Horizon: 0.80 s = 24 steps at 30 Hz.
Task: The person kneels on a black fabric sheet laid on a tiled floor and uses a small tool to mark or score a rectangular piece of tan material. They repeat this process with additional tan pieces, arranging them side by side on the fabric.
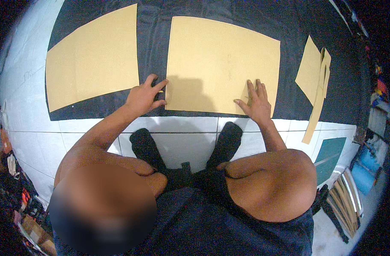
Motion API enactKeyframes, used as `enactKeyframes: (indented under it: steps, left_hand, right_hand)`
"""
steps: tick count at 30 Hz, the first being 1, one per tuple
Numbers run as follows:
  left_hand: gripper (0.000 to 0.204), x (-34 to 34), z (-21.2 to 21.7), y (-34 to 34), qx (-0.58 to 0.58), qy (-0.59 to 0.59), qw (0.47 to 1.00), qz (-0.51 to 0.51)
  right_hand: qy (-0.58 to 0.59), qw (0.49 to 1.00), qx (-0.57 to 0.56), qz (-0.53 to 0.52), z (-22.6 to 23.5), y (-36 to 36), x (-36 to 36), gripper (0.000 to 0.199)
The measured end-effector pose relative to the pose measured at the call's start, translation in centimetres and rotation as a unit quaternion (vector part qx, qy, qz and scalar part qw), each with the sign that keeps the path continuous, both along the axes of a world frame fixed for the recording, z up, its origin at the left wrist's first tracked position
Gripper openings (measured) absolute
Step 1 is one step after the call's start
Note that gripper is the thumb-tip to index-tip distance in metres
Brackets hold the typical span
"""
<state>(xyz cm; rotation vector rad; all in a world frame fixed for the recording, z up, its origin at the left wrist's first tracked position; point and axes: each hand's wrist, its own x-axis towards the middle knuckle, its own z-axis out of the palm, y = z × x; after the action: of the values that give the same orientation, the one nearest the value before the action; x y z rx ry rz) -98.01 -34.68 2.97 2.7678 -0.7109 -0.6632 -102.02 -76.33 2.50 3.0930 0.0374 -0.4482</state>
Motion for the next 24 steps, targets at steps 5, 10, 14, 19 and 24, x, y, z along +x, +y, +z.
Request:
enactKeyframes:
  steps: [5,10,14,19,24]
  left_hand:
    - [0.083,-0.1,0.4,0.1,0.004,-0.003,1.0,-0.008]
    - [0.088,-0.2,0.1,0.1,0.004,-0.004,1.0,-0.005]
    - [0.092,-0.3,-0.1,0.4,-0.012,0.02,1.0,0.005]
    - [0.093,-0.2,0.1,0.5,-0.008,0.026,1.0,0.007]
    - [0.094,-0.1,1.0,0.1,0.01,0.007,1.0,-0.011]
  right_hand:
    - [-0.023,0.999,0.034,0.016,-0.2,-0.3,0.1,0.092]
    - [-0.045,0.995,0.079,0.027,-0.8,-0.9,0.1,0.092]
    - [-0.018,0.999,0.039,0.011,0.0,0.1,0.5,0.093]
    - [-0.023,0.998,0.051,0.024,0.2,0.0,1.0,0.093]
    - [-0.026,0.997,0.063,0.032,0.4,-0.3,1.2,0.095]
